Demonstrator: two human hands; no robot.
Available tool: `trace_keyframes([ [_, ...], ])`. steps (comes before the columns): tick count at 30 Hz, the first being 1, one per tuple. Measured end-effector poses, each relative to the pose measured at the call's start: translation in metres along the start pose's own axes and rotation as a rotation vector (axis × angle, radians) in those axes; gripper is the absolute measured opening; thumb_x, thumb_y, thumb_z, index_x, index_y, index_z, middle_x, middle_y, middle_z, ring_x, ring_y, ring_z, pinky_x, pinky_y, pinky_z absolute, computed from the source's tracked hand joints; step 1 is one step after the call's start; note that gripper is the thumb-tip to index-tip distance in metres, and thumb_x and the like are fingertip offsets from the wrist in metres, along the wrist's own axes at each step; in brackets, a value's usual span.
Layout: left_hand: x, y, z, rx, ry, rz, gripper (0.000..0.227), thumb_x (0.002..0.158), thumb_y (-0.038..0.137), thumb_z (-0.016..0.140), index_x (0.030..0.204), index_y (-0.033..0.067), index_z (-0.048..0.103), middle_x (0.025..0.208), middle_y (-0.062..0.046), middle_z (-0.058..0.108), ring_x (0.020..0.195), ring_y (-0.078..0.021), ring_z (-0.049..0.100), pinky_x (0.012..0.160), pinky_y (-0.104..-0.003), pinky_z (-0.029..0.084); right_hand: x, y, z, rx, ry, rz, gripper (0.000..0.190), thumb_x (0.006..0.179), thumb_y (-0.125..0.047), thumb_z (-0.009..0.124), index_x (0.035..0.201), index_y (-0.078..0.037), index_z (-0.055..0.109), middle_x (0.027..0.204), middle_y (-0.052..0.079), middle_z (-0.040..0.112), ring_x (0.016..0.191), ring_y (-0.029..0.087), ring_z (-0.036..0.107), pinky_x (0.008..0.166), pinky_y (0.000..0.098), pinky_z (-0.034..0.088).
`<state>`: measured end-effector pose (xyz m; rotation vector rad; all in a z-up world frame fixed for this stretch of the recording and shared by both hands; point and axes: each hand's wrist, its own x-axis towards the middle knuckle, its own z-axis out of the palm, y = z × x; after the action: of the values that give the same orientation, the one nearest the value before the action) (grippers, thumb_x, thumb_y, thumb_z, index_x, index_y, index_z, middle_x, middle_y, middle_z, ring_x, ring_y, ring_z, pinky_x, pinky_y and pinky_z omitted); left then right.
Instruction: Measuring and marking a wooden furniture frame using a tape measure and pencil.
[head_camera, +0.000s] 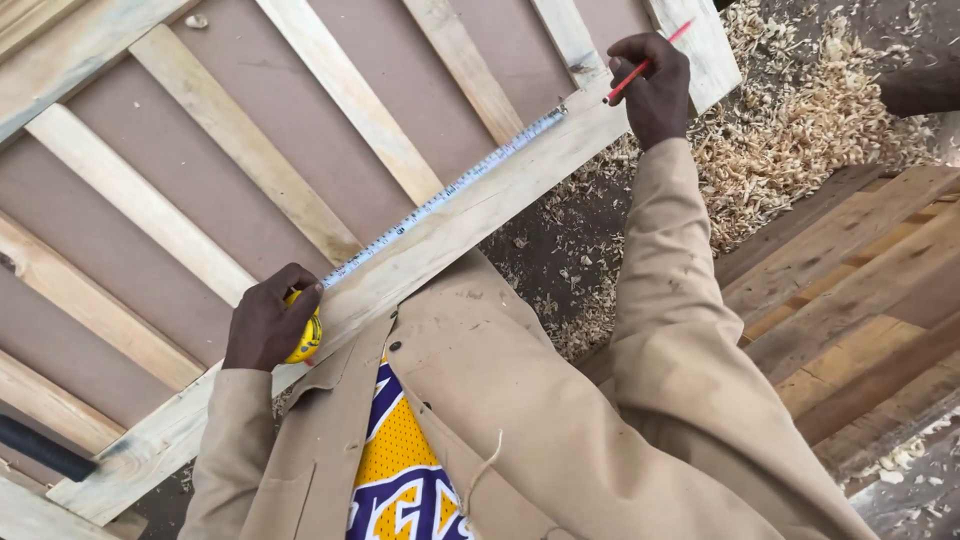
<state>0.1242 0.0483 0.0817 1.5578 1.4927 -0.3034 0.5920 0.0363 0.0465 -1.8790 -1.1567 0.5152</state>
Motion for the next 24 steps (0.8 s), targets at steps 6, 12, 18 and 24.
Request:
trace_keyframes([
  [6,0.003,0.026,0.011,-0.088,0.022,-0.082,0.022,0.08,0.034,0.048,0.082,0.0148,0.059,0.074,-0.006,0.061,0.069,-0.0199,0.053,0.059,-0.035,0.038,0.024,0.036,-0.006,0.19,-0.092,0.08,0.004,0.082,-0.001,0.06,0.086,0.0,0.06,0.066,0.008,0.055,0.043,0.015,0.052,0.041,0.023,0.044],
  [12,0.016,0.047,0.024,-0.231,0.03,0.009,0.021,0.081,0.028,0.053,0.081,0.0091,0.061,0.074,-0.005,0.062,0.067,-0.0159,0.054,0.061,-0.03,0.039,0.02,0.045,0.004,0.313,0.203,0.301,0.005,0.084,-0.006,0.057,0.088,-0.007,0.061,0.061,0.006,0.057,0.047,0.01,0.05,0.035,0.0219,0.038],
  [18,0.047,0.104,0.042,-0.083,0.062,0.079,0.023,0.079,0.038,0.047,0.078,0.0161,0.055,0.068,-0.001,0.059,0.065,-0.0188,0.053,0.058,-0.035,0.037,0.021,0.067,0.004,0.585,0.411,0.225,0.005,0.086,-0.008,0.056,0.088,-0.004,0.059,0.066,0.009,0.059,0.046,0.011,0.049,0.034,0.0203,0.035],
  [24,0.063,0.143,0.053,-0.029,0.113,0.095,0.019,0.079,0.032,0.046,0.075,0.0149,0.053,0.069,-0.003,0.059,0.065,-0.0208,0.053,0.054,-0.038,0.035,0.018,0.072,0.001,0.717,0.459,0.239,0.007,0.085,-0.007,0.058,0.089,-0.002,0.059,0.065,0.009,0.059,0.047,0.013,0.05,0.034,0.0219,0.035],
])
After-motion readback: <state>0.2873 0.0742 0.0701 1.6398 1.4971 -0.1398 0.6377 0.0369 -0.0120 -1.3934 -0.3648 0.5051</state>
